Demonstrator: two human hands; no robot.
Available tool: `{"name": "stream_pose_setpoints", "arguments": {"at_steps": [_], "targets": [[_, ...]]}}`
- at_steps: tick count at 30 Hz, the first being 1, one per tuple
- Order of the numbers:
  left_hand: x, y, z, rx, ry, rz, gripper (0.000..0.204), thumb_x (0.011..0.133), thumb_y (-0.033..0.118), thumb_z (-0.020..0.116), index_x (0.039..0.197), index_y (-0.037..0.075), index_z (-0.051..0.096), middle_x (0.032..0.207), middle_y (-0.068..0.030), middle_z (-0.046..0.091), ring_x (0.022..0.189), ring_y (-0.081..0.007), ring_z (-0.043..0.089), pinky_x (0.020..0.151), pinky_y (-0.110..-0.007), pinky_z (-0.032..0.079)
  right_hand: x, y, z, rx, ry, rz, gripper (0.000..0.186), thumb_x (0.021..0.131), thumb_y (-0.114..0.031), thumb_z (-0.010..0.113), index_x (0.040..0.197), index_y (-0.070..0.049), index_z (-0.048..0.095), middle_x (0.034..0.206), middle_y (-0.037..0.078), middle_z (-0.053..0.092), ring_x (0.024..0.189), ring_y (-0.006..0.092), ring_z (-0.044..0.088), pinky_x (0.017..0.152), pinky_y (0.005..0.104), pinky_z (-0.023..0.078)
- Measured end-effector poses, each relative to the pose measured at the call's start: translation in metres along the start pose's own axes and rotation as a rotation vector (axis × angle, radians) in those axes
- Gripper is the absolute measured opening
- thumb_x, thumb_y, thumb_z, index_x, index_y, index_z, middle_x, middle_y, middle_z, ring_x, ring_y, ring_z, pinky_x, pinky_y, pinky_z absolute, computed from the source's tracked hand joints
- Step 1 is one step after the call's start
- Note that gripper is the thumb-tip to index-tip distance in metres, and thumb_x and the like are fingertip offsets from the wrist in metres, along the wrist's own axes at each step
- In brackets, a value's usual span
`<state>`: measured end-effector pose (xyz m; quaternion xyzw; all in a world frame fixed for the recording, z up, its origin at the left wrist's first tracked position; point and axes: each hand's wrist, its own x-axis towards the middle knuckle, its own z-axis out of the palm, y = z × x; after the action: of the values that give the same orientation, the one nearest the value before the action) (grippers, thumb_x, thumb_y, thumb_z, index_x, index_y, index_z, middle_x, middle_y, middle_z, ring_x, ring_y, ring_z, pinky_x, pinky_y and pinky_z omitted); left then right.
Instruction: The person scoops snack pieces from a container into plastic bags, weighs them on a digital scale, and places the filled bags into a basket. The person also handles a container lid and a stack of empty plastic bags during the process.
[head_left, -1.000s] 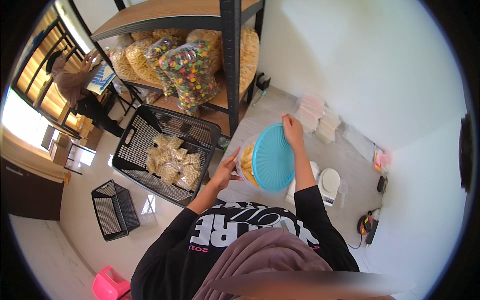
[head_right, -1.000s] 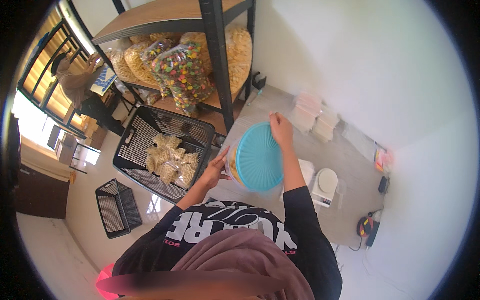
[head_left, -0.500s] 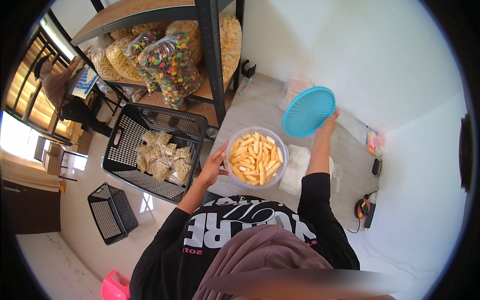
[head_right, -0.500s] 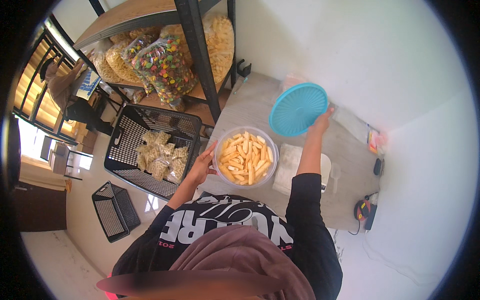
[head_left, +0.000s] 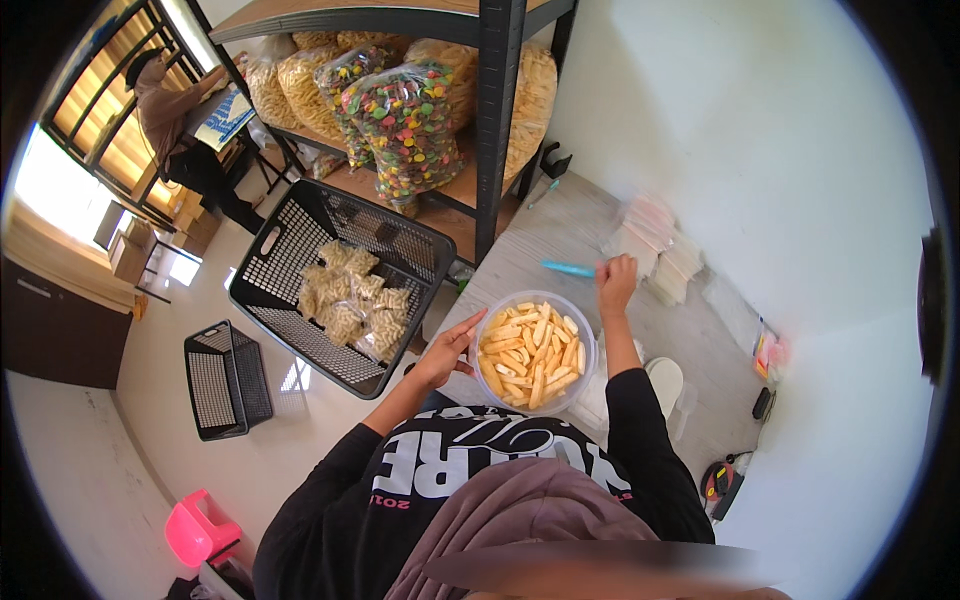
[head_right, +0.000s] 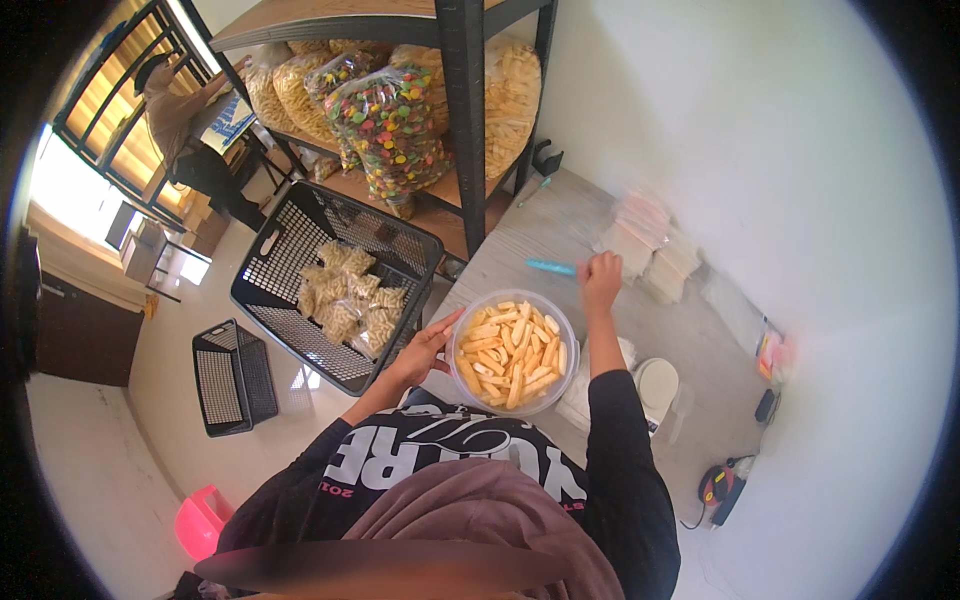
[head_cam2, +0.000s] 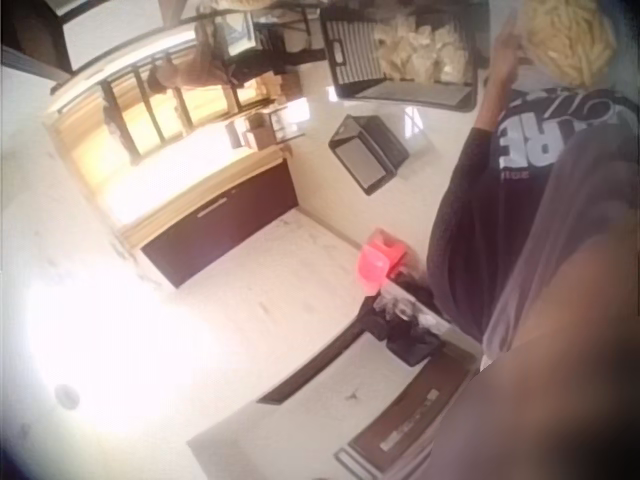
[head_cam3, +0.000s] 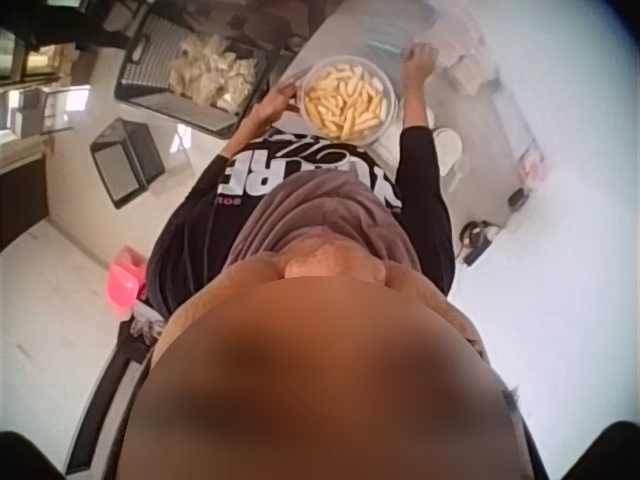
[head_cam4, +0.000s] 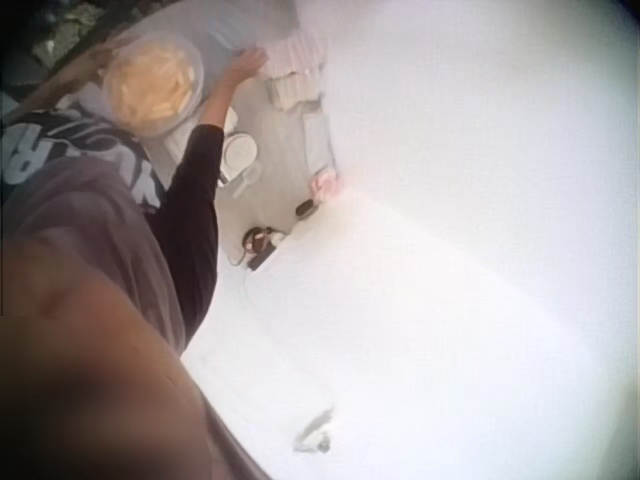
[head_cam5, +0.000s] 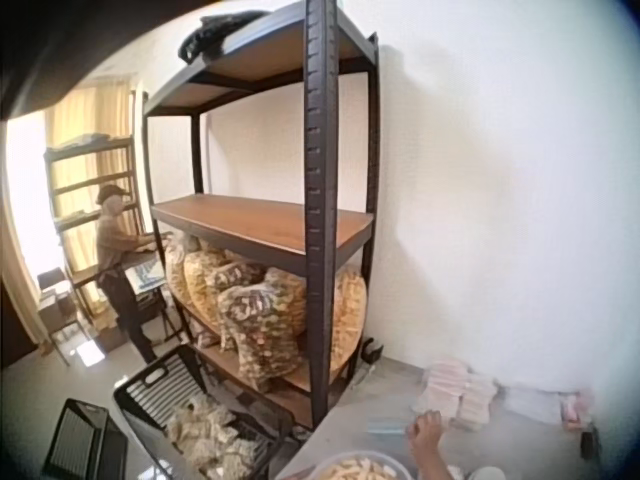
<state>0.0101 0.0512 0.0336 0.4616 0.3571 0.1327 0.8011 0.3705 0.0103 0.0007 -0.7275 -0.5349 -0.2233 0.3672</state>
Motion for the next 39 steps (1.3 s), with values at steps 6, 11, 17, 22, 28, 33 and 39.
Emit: {"name": "stream_pose_setpoints", "arguments": {"at_steps": [6,11,17,22,28,33,39], "targets": [[0.002,0.004,0.004,-0.008,-0.034,0.004,0.043,0.102,0.02,0.036,0.145,0.023,0.038,0.109,-0.0017,0.06,0.083,-0.01,0.059,0.058,-0.027,0.057,-0.059,0.005,0.001,0.056,-0.334,-0.2,0.02,0.077,-0.02,0.07,0.076,-0.006,0.056,0.08,0.009,0.052,0.079,0.0299,0.05,0.068,0.0403,0.043],[0.005,-0.002,-0.002,-0.015,-0.043,0.008,0.045,0.102,0.026,0.041,0.146,0.019,0.036,0.127,-0.003,0.056,0.098,-0.0151,0.061,0.061,-0.03,0.057,-0.078,0.004,-0.007,0.207,-0.325,0.071,0.014,0.084,-0.014,0.065,0.094,-0.005,0.063,0.09,0.01,0.058,0.086,0.0285,0.055,0.077,0.0385,0.047],[0.004,0.001,0.009,0.005,0.003,0.046,0.043,0.102,0.025,0.039,0.144,0.02,0.039,0.114,-0.0013,0.06,0.085,-0.0094,0.06,0.058,-0.026,0.054,-0.132,0.016,-0.043,0.423,-0.104,0.722,0.019,0.09,-0.01,0.059,0.107,-0.003,0.062,0.099,0.012,0.063,0.087,0.0212,0.062,0.076,0.0326,0.049],[0.004,-0.007,0.004,0.03,0.024,0.07,0.042,0.102,0.027,0.04,0.143,0.021,0.04,0.108,-0.0003,0.061,0.084,-0.0086,0.059,0.058,-0.026,0.053,-0.162,-0.005,-0.097,0.561,-0.159,0.941,0.016,0.09,-0.009,0.059,0.105,-0.002,0.063,0.096,0.008,0.064,0.082,0.0153,0.062,0.074,0.029,0.049],[0.007,-0.013,0.004,0.036,0.03,0.092,0.042,0.101,0.029,0.041,0.142,0.021,0.041,0.106,-0.0012,0.062,0.083,-0.0105,0.06,0.058,-0.027,0.055,-0.201,-0.024,-0.135,0.56,-0.09,0.912,0.015,0.091,-0.01,0.059,0.103,-0.002,0.063,0.092,0.007,0.064,0.08,0.0147,0.061,0.074,0.0278,0.049],[0.007,-0.012,0.003,0.042,0.02,0.137,0.043,0.101,0.029,0.04,0.143,0.019,0.038,0.116,-0.003,0.061,0.088,-0.0118,0.063,0.057,-0.026,0.055,-0.213,-0.053,-0.157,0.425,-0.091,0.855,0.015,0.089,-0.01,0.06,0.101,-0.001,0.064,0.092,0.011,0.065,0.077,0.0179,0.06,0.073,0.0292,0.049],[0.005,-0.004,0.002,0.1,-0.036,0.117,0.044,0.1,0.032,0.043,0.142,0.018,0.038,0.116,-0.0034,0.06,0.085,-0.0117,0.062,0.058,-0.027,0.056,-0.247,-0.086,-0.186,0.379,-0.128,0.998,0.017,0.088,-0.012,0.061,0.1,-0.002,0.065,0.094,0.013,0.066,0.082,0.0224,0.063,0.076,0.0326,0.049]]}}
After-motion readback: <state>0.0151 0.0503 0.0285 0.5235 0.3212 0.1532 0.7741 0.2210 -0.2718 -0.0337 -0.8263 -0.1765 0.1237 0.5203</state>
